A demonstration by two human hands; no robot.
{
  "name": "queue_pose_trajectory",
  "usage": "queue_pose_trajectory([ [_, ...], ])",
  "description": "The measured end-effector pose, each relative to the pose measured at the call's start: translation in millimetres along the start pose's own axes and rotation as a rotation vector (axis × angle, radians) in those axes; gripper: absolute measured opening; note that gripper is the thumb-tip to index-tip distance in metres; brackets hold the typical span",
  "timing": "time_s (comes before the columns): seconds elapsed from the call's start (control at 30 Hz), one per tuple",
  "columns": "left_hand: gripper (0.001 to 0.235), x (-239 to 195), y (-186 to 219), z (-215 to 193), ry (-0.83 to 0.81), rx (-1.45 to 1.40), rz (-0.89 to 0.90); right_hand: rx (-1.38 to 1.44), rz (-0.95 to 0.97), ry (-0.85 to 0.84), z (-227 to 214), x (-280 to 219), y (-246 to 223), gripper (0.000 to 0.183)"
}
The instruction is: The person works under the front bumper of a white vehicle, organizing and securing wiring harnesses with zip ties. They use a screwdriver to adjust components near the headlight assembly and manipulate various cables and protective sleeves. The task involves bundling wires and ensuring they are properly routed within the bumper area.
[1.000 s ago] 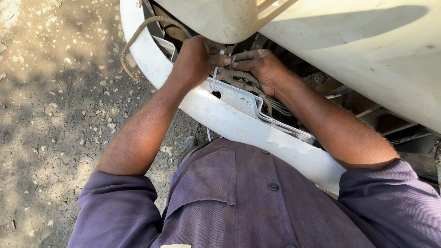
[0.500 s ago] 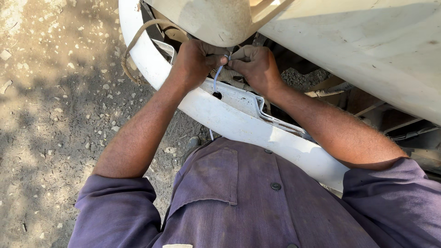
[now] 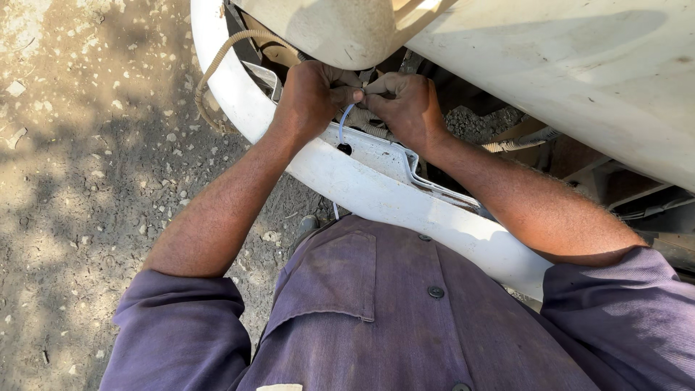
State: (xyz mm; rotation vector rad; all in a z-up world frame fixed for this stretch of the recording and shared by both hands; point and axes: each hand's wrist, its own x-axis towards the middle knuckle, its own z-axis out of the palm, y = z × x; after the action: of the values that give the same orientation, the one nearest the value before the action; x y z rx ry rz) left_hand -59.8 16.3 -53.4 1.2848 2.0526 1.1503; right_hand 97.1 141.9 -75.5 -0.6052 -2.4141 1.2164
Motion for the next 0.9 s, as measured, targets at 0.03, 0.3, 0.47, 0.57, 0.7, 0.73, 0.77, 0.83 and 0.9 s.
queue_pose_trajectory([
  [0.03,0.014,0,0,0,-0.009,0.01,-0.014,0.005,0.024,-0.007,1,0,1,0.022],
  [0.3,0.016,9,3,-2,-0.063,0.143,0.061,0.324,-0.099,0.0,2,0,9,0.061],
  [0.47,0.012,10,-3,-3,-0.099,0.126,0.119,0.213,0.01,-0.056,-5,-1,2,0.08],
  [0.57,0.015,9,-10,0,-0.011,0.168,0.262,0.247,-0.015,-0.248,-19,3,-13,0.072],
  [0.7,0.011,-4,-17,5,0.106,0.194,0.47,-0.418,0.117,-0.444,-14,-4,-35,0.108],
  [0.73,0.011,-5,-15,4,0.095,0.207,0.469,-0.478,0.103,-0.445,-8,-6,-41,0.11],
  [0.77,0.009,-8,-14,2,0.099,0.235,0.499,-0.539,0.09,-0.445,-3,-9,-46,0.112],
  [0.83,0.012,-17,-11,-3,0.1,0.291,0.562,-0.599,0.125,-0.468,2,-7,-52,0.11],
  [0.9,0.011,-28,-10,-7,0.048,0.27,0.465,-0.581,0.227,-0.519,7,-11,-53,0.101],
])
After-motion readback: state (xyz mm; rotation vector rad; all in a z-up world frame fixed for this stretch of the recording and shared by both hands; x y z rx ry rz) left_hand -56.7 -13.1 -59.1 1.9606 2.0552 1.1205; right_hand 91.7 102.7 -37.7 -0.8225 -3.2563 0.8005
